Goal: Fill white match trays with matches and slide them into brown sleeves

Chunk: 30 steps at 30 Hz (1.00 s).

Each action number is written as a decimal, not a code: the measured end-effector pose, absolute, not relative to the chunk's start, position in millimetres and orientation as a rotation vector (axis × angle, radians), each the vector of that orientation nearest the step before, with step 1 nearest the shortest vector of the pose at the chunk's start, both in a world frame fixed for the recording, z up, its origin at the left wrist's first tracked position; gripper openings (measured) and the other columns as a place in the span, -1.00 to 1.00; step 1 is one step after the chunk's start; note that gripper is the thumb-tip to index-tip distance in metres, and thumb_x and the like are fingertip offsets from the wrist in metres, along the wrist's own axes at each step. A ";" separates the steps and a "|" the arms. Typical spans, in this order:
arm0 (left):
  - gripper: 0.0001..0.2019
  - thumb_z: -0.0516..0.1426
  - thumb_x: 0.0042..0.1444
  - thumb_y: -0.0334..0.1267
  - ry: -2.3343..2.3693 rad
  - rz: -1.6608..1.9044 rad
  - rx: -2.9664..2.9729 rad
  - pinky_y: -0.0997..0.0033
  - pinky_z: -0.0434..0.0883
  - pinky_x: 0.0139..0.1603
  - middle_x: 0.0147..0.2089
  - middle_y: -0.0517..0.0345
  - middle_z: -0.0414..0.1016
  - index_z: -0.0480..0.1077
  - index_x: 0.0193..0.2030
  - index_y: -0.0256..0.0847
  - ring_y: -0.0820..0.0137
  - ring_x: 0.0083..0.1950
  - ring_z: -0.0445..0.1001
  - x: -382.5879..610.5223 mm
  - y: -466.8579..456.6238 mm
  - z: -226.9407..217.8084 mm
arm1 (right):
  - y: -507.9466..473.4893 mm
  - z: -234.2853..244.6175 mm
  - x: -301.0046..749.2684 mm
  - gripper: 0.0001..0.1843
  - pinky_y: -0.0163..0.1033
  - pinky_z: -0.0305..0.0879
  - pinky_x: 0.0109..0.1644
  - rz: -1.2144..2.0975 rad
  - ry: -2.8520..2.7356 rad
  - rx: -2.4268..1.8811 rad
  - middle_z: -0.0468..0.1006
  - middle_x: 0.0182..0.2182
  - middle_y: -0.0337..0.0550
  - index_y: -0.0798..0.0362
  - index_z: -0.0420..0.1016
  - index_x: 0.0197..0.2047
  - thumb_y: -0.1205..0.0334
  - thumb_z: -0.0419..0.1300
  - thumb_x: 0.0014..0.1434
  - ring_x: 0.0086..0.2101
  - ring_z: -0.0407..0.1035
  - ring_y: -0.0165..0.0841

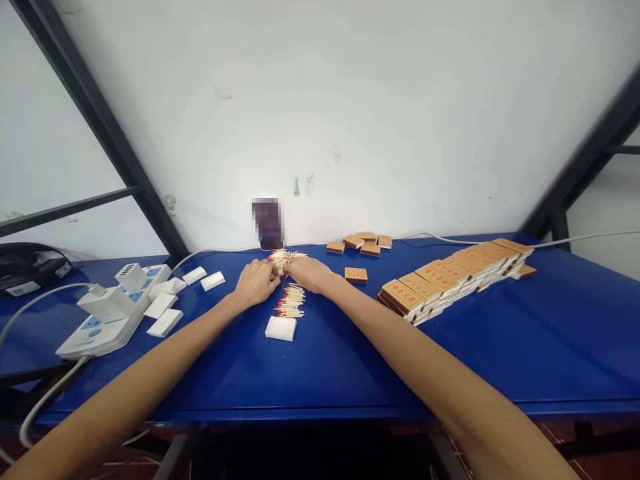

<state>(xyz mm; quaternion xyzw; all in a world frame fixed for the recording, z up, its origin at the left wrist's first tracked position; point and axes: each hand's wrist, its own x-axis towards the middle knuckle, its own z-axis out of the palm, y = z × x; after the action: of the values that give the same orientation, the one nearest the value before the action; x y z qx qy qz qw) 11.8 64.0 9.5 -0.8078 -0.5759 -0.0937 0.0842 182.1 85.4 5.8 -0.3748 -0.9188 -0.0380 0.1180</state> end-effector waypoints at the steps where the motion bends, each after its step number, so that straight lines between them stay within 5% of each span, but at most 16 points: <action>1: -0.82 0.04 0.17 -0.25 -1.723 -0.275 -2.411 0.19 0.34 -0.02 -0.12 -0.03 0.50 0.44 -0.26 -0.23 0.15 -0.03 0.39 12.2 64.2 9.5 | 84.8 7.5 181.0 -0.75 -0.27 0.21 -0.17 -0.148 -2.720 -1.090 0.51 -0.16 -0.03 0.05 0.48 -0.12 0.34 -0.03 0.32 -0.18 0.41 -0.28; 6: -0.78 0.01 0.21 -0.22 -1.751 -0.269 -2.408 0.17 0.35 -0.04 -0.12 -0.09 0.51 0.44 -0.25 -0.27 0.13 -0.03 0.41 13.3 63.3 8.8 | 79.0 13.1 179.9 -0.70 -0.27 0.21 -0.24 -0.279 -2.815 -1.047 0.42 -0.04 -0.02 -0.01 0.36 0.04 0.41 -0.02 0.30 -0.21 0.41 -0.29; 13: -0.78 -0.01 0.22 -0.28 -1.753 -0.270 -2.404 0.17 0.33 -0.01 -0.09 -0.13 0.50 0.45 -0.24 -0.28 0.12 0.01 0.40 14.7 60.1 8.7 | 66.9 4.6 188.7 -0.79 -0.26 0.21 -0.20 -0.066 -2.481 -1.154 0.39 -0.14 -0.03 0.09 0.33 -0.11 0.25 -0.10 0.36 -0.27 0.35 -0.34; 30: -0.78 0.01 0.17 -0.30 -1.655 -0.045 -2.483 0.22 0.36 0.00 -0.14 -0.08 0.55 0.50 -0.31 -0.23 0.15 0.02 0.44 26.4 69.8 25.0 | 67.2 -6.5 209.5 -0.82 -0.30 0.15 -0.22 0.077 -2.351 -1.326 0.49 -0.26 -0.15 0.01 0.49 -0.25 0.32 0.05 0.23 -0.25 0.37 -0.33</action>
<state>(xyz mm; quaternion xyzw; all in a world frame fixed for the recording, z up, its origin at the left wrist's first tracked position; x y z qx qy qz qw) 26.4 69.8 25.0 -0.8294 -0.5529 -0.0151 0.0785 209.5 67.2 -6.5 -0.4790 -0.8496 0.0278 0.2189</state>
